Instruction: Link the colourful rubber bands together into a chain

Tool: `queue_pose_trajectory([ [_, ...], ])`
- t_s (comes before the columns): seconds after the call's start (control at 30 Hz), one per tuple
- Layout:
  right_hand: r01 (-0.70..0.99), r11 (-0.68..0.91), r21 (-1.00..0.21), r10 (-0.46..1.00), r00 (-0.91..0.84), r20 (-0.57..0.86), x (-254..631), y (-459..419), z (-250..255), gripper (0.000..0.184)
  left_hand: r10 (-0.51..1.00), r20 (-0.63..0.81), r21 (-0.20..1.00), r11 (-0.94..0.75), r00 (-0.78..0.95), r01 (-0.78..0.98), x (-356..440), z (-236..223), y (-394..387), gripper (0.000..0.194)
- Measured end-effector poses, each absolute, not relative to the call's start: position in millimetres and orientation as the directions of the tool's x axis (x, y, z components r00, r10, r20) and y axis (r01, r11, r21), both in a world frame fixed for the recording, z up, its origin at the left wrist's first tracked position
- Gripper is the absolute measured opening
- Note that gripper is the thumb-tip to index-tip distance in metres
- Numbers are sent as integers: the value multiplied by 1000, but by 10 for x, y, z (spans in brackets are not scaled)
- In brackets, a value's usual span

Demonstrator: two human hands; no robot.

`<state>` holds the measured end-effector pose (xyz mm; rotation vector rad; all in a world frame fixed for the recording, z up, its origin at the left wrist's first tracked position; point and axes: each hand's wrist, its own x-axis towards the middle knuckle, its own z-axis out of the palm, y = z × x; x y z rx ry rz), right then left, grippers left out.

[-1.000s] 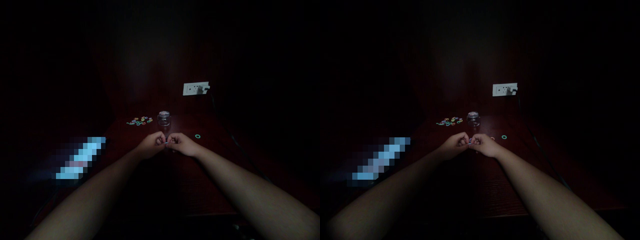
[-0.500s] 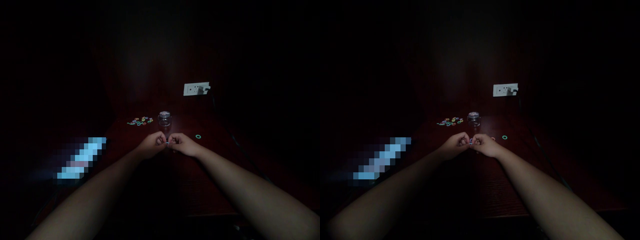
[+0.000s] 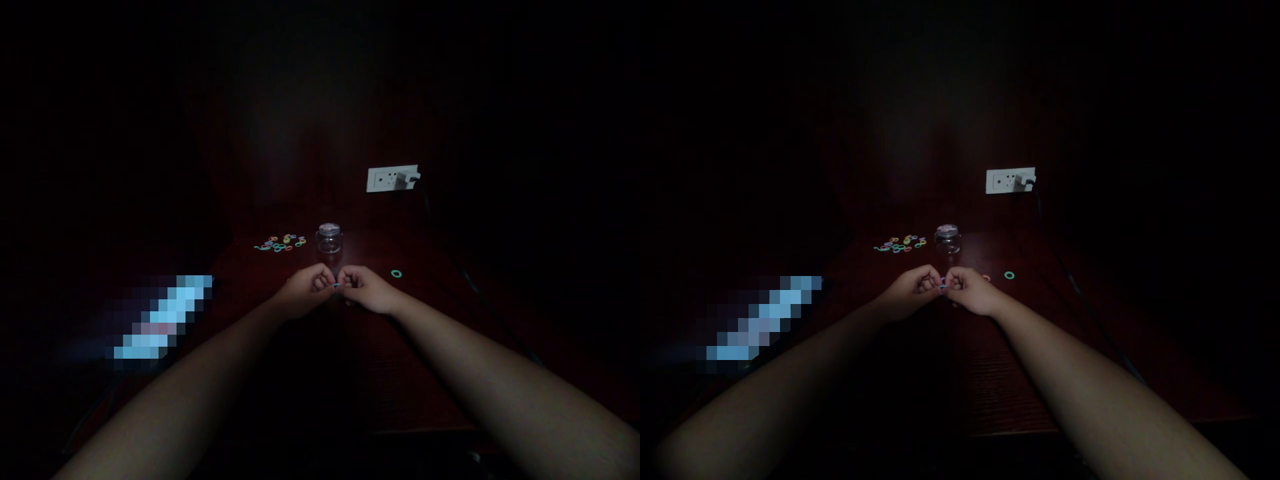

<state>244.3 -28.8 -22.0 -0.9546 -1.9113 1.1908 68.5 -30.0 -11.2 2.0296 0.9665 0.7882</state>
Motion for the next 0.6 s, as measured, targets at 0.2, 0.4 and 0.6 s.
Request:
queue_pose_trajectory([
  [0.2,198,307,-931,863,-469,186,2437,-278,-238,19,833,205,805,-442,515,396,677,-140,-289,24],
  [0.4,201,288,-936,875,-453,172,2431,-267,-245,22,820,194,816,-439,538,375,675,-143,-281,23],
  [0.6,213,285,-934,871,-465,160,2436,-277,-228,15,824,207,822,-439,527,363,689,-118,-297,23],
])
